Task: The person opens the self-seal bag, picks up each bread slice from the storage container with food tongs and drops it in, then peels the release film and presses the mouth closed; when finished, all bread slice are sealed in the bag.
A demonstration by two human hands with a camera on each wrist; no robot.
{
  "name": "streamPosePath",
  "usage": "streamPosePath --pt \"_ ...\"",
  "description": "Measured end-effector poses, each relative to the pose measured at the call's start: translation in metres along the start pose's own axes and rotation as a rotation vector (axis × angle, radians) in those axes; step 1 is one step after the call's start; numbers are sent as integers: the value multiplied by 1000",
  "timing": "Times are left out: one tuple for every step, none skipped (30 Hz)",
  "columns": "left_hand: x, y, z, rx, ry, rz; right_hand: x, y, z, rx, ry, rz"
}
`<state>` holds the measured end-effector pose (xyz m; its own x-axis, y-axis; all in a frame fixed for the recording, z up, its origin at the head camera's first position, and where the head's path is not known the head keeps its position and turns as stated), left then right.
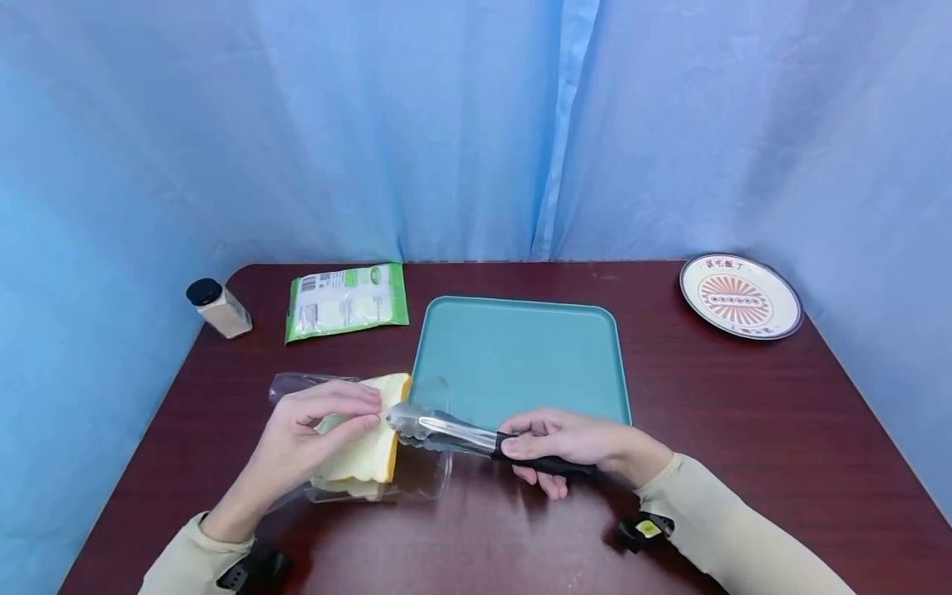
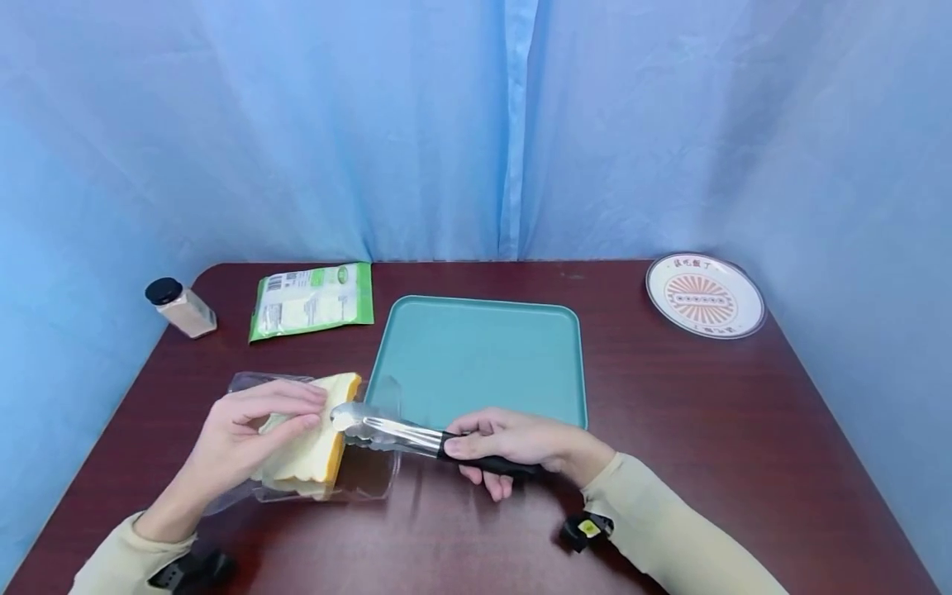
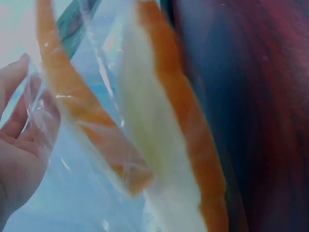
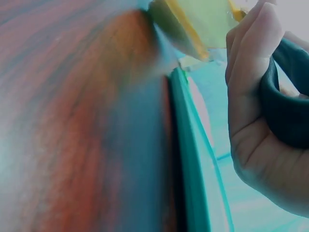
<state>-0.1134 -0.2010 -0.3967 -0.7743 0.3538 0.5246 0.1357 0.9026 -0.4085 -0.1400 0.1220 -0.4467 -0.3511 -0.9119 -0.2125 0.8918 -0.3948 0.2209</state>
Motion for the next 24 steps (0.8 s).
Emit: streamPosePath --pt "1 -1 -1 -4 15 -15 0 0 1 3 -8 0" --pt "2 -1 -1 -6 21 -23 0 0 1 5 -6 -3" --pt "2 -1 0 -9 26 -25 1 0 1 -1 3 -10" --pt "2 0 2 -18 19 -21 1 0 0 -11 19 -21" --pt "1 2 4 -28 8 -12 2 1 0 -25 36 -32" --pt "0 3 6 -36 -6 -2 3 1 -2 -41 55 -45" --pt "-1 5 8 -44 -23 9 4 1 -3 -55 76 -58" --pt "-2 7 10 -42 -37 19 5 2 -4 -68 97 -71" --pt "-3 8 12 -43 -51 26 6 2 -5 -76 114 -79" --pt "-4 9 13 -42 -68 33 7 3 -6 -83 129 -87" --pt "-4 10 15 -38 -69 37 8 4 -7 -86 140 -92" --pt "-5 11 16 -31 -71 39 9 4 -8 -86 151 -97" --pt "-5 11 16 -29 -75 39 9 5 -9 -83 160 -102" --pt "-5 12 17 -28 -77 37 10 6 -10 -82 167 -109" --pt "-5 12 18 -34 -77 35 11 6 -11 -77 175 -117" --pt "-5 13 19 -39 -76 34 13 7 -12 -78 183 -131" --pt "-6 14 19 -44 -72 32 14 8 -13 -77 192 -146" --pt "-6 14 20 -48 -70 29 16 10 -15 -79 202 -161" --pt "-7 15 21 -54 -71 29 17 11 -17 -79 211 -177" --pt "-7 16 21 -59 -70 31 19 13 -19 -81 219 -190" --pt "-7 17 21 -62 -71 33 21 14 -20 -81 225 -200" --pt "-7 17 21 -61 -72 35 22 15 -22 -76 228 -206" --pt "-6 18 21 -56 -73 37 23 15 -23 -71 224 -204" --pt "-6 18 21 -52 -79 40 23 15 -23 -61 218 -197"
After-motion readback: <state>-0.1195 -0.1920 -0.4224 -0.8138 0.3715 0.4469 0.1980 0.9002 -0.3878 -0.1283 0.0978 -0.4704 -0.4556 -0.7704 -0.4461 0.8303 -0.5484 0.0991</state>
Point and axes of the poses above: each hand's wrist, its own x-axis towards the middle knuckle, its own y-axis out of the palm, z = x × y, the point moved 3 cm from there along x, towards the middle knuckle, and after that the axes turned 1 degree about y, right-handed, at the moved point
